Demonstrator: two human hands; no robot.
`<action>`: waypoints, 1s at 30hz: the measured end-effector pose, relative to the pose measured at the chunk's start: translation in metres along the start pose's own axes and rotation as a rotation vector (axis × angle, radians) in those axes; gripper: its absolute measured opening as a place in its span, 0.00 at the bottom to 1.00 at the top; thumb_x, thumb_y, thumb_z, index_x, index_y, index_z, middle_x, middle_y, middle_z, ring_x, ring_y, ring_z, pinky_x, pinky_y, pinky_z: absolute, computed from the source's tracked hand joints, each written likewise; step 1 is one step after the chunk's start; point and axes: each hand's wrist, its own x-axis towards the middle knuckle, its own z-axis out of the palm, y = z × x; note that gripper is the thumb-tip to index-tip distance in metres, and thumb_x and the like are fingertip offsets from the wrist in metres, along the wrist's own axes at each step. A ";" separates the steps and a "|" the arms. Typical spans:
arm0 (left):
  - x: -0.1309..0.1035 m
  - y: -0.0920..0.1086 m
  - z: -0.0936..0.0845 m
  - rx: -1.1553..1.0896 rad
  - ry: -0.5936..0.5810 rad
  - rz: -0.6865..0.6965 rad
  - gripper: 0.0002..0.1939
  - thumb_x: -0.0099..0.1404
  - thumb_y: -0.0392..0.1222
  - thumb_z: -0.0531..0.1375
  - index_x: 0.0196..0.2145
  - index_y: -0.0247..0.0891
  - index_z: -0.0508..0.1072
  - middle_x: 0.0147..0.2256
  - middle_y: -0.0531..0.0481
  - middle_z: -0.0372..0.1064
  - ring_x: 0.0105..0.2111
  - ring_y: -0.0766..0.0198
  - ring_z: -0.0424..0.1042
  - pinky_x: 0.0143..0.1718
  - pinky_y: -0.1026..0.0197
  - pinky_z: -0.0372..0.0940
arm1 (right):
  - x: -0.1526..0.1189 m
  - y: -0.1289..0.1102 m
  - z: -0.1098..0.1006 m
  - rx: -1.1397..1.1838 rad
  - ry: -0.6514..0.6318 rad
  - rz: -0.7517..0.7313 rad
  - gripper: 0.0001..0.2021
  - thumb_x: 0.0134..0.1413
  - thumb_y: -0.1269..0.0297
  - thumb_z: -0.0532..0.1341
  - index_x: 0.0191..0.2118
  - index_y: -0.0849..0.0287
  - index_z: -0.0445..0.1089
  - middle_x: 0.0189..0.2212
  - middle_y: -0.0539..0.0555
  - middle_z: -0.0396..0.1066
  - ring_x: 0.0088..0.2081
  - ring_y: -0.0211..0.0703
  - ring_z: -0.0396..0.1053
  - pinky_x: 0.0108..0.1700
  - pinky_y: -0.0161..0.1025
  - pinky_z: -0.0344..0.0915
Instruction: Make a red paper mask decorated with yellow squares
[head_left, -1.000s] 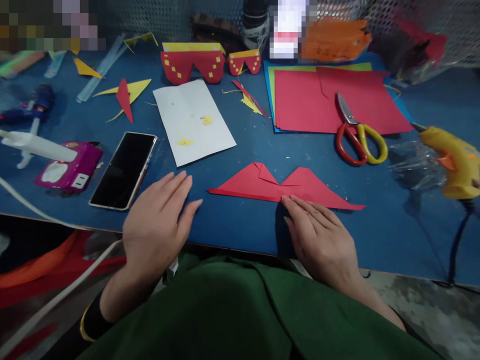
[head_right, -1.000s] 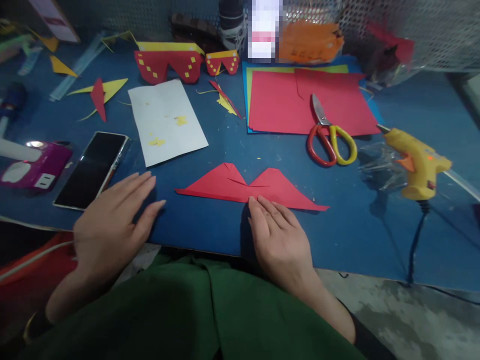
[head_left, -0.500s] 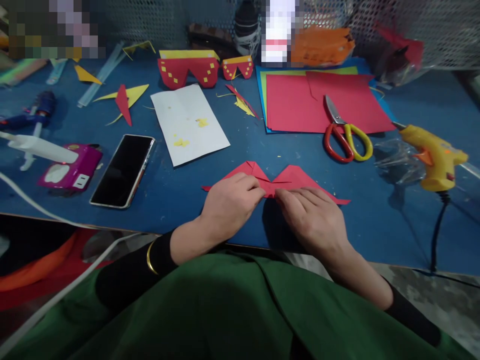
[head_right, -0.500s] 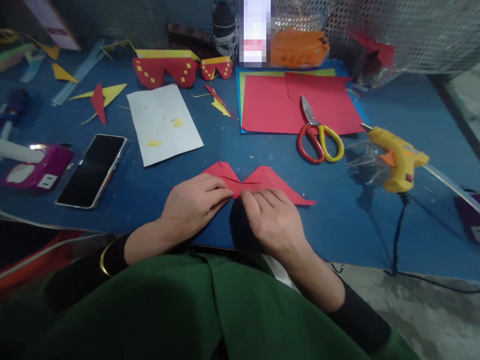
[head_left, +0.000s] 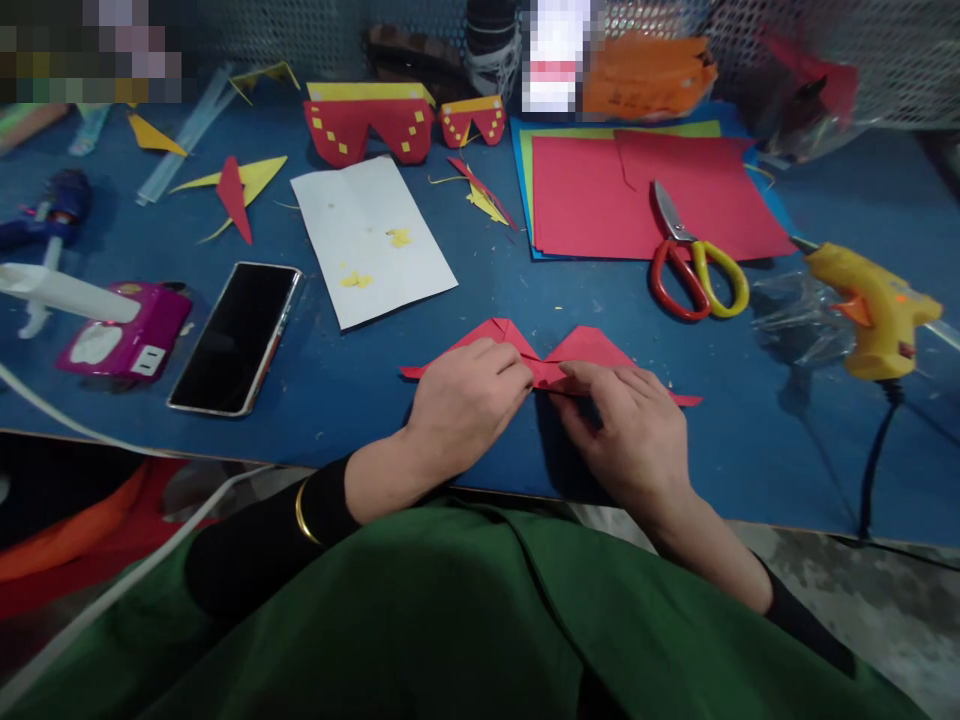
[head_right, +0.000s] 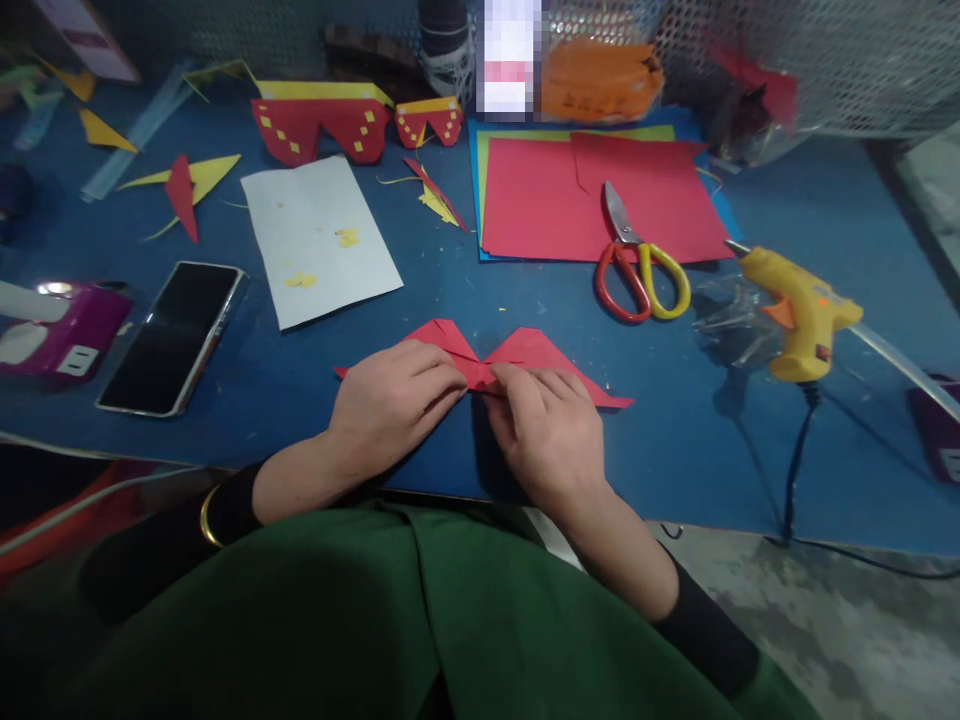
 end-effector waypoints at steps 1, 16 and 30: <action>0.000 0.000 0.000 -0.005 0.001 -0.003 0.14 0.74 0.39 0.54 0.34 0.36 0.76 0.33 0.49 0.75 0.35 0.60 0.71 0.37 0.58 0.63 | 0.001 0.000 0.000 0.011 -0.013 0.009 0.07 0.65 0.66 0.60 0.45 0.61 0.72 0.33 0.53 0.79 0.34 0.44 0.73 0.42 0.40 0.63; 0.004 0.002 0.001 -0.112 -0.093 -0.160 0.10 0.72 0.38 0.57 0.34 0.36 0.75 0.35 0.48 0.73 0.37 0.58 0.70 0.37 0.56 0.61 | 0.006 -0.002 0.007 -0.010 -0.078 0.124 0.12 0.67 0.62 0.58 0.33 0.57 0.74 0.29 0.53 0.72 0.33 0.45 0.64 0.38 0.43 0.53; 0.014 0.007 0.000 -0.089 -0.136 -0.254 0.08 0.71 0.41 0.59 0.35 0.38 0.76 0.37 0.46 0.74 0.39 0.54 0.69 0.38 0.52 0.57 | 0.012 -0.004 0.004 0.016 -0.191 0.241 0.11 0.66 0.62 0.56 0.33 0.57 0.72 0.32 0.55 0.73 0.35 0.48 0.65 0.39 0.44 0.52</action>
